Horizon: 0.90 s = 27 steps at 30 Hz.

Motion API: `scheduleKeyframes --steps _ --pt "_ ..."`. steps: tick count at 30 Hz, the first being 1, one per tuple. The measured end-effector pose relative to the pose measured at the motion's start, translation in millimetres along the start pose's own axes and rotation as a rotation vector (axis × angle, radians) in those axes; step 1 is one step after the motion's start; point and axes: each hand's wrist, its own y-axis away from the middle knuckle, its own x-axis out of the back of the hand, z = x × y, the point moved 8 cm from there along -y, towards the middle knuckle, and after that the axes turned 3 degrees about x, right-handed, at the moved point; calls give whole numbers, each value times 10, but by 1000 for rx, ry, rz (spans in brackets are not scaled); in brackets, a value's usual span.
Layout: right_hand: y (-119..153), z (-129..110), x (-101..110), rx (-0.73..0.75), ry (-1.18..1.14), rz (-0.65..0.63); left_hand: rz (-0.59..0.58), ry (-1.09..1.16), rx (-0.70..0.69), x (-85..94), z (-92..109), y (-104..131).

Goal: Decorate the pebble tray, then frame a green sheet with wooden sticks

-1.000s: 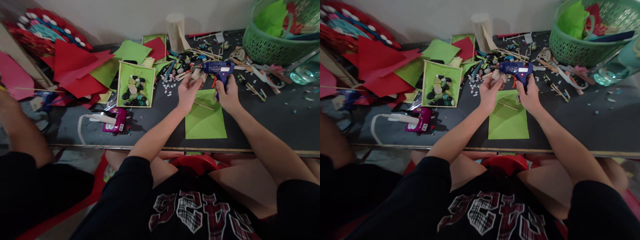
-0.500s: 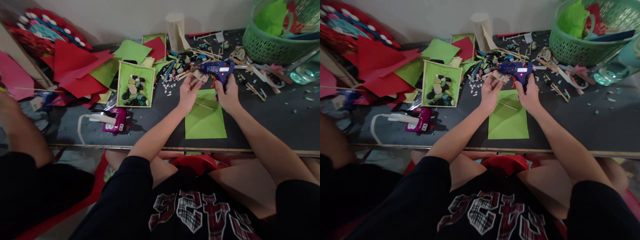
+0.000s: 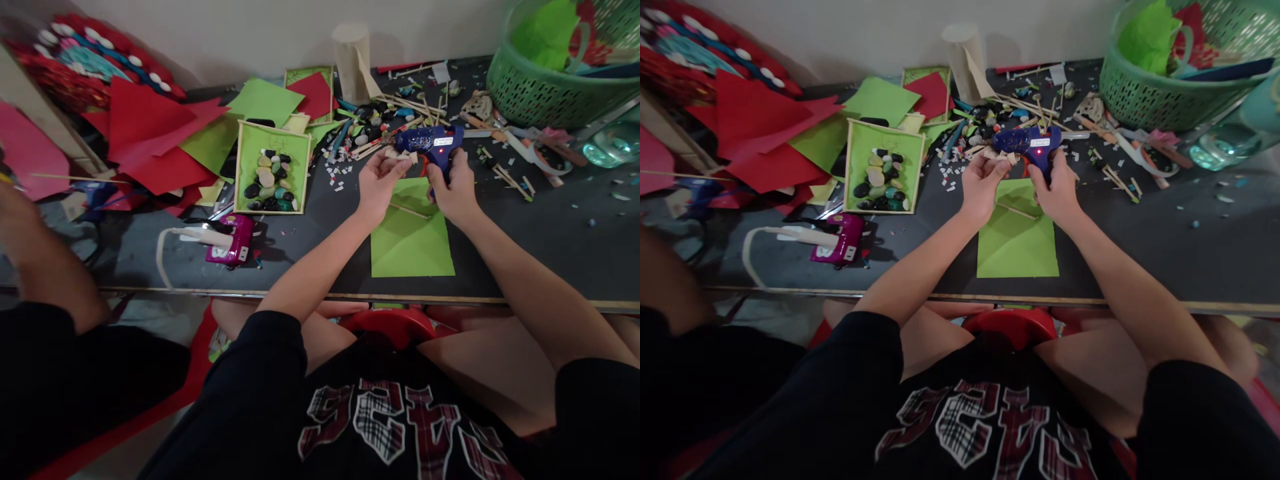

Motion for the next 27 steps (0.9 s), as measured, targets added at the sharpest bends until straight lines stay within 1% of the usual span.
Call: scheduleKeyframes --steps 4,6,8,13,18,21,25,27 --pt "24 -5 -66 -31 -80 -86 -29 -62 -178 3 107 7" --pt "32 -40 -80 -27 -88 -107 -21 -102 -237 11 146 27" --pt "28 -84 -69 -14 -58 -104 -20 -145 -268 4 177 56" --pt "5 -169 -52 22 -3 -125 -17 -184 -284 -17 267 138" --pt "9 -151 -61 18 -24 -144 -19 -159 -303 -11 330 164" --pt "24 -113 -97 -16 -96 -170 -30 -151 -308 -8 345 153" --pt "59 -64 -181 -95 -271 -245 -3 -190 -234 16 316 128" --pt "98 -13 -285 -197 -391 -363 -11 -176 -248 4 342 135"
